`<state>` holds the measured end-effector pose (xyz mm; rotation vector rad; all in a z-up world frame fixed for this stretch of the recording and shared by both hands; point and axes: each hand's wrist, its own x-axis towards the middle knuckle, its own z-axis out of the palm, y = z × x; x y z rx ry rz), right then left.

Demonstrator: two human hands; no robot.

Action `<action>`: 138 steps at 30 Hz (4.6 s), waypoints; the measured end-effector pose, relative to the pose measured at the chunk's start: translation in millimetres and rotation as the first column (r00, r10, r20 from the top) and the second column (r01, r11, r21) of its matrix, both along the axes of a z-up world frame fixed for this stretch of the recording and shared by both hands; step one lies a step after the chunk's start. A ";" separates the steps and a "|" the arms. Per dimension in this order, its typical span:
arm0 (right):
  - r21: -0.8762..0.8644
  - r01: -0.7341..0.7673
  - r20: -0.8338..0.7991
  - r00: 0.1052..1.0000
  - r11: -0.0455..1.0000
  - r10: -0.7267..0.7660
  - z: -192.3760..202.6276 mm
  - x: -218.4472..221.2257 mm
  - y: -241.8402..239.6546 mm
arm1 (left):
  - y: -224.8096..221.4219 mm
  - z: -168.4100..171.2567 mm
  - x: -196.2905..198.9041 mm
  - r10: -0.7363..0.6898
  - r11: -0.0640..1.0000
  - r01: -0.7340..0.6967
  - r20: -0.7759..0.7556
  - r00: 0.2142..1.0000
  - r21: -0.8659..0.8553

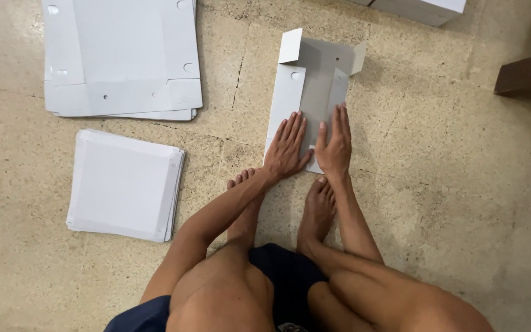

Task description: Assembling a cardboard box by folding and tucking flaps on the floor.

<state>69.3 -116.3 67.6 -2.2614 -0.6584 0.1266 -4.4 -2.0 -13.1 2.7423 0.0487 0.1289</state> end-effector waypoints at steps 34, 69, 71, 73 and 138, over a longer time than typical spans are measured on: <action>-0.611 -0.004 -0.010 1.000 0.792 -0.003 -68.9 20.3 -38.5 | -4.6 -13.6 5.3 -0.221 0.972 0.224 -0.050 0.974 0.074; -0.645 -0.089 -0.095 0.995 0.759 0.036 -74.7 128.0 2.8 | -3.2 -0.6 9.4 -0.240 0.967 0.251 -0.182 0.953 0.040; -0.647 -0.083 -0.082 0.996 0.758 0.040 -70.7 125.2 4.3 | -3.3 -0.9 7.9 -0.239 0.967 0.249 -0.170 0.956 0.045; -0.652 -0.095 -0.084 0.995 0.752 0.052 -72.6 127.9 2.9 | -3.9 -1.9 8.0 -0.235 0.969 0.244 -0.171 0.957 0.037; -0.555 -0.011 0.132 0.986 0.832 0.101 -94.9 163.0 6.5 | 3.5 -0.5 12.8 -0.314 0.949 0.312 -0.030 0.949 -0.051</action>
